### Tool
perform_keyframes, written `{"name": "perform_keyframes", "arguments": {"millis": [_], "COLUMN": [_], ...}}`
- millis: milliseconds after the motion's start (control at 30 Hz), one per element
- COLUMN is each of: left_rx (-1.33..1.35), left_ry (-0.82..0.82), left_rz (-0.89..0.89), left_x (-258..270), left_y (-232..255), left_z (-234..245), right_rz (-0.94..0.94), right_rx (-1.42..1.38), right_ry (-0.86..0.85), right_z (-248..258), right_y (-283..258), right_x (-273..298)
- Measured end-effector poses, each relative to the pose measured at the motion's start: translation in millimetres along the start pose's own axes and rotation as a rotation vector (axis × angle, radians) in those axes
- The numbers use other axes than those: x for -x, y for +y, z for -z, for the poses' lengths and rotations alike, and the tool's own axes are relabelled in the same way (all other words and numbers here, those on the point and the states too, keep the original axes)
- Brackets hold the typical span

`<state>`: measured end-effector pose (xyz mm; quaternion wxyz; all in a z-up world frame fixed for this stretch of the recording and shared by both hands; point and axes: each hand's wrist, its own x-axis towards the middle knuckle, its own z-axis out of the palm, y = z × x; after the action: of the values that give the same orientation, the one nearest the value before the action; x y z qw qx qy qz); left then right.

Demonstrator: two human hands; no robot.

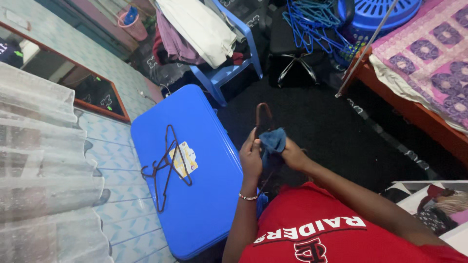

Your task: The person wipes down several clothes hangers with a cloth, handling them one at a time and placing some on a blue plastic table.

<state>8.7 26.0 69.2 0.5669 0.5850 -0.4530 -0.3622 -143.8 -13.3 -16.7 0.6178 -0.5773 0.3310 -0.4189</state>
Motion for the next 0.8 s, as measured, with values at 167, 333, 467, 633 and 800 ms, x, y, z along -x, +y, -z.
{"name": "perform_keyframes", "arguments": {"millis": [167,333,467,633,800], "left_rx": [-0.105,0.046,0.218,0.103,-0.543], "left_ry": [-0.167,-0.04,0.13,0.205,0.368], "left_rz": [0.16,0.058,0.311,0.138,-0.389], "left_x": [15.1,20.5,27.7,25.7,43.3], "left_y": [-11.6,-27.2,-33.1,-26.2,11.6], "left_z": [-8.9,3.7,15.1,21.1,21.2], "right_rz": [0.001,0.238,0.2,-0.023,-0.172], "right_rx": [-0.069,0.291,0.629,0.839,0.742], "right_ry": [0.199,0.141,-0.012,-0.122,0.049], "right_z": [-2.6,-12.0,-13.8,-20.5,-10.2], "right_y": [2.8,-13.5,-46.1,-28.9,18.8], "right_x": [-3.2,21.6,27.8,34.3,35.5]}}
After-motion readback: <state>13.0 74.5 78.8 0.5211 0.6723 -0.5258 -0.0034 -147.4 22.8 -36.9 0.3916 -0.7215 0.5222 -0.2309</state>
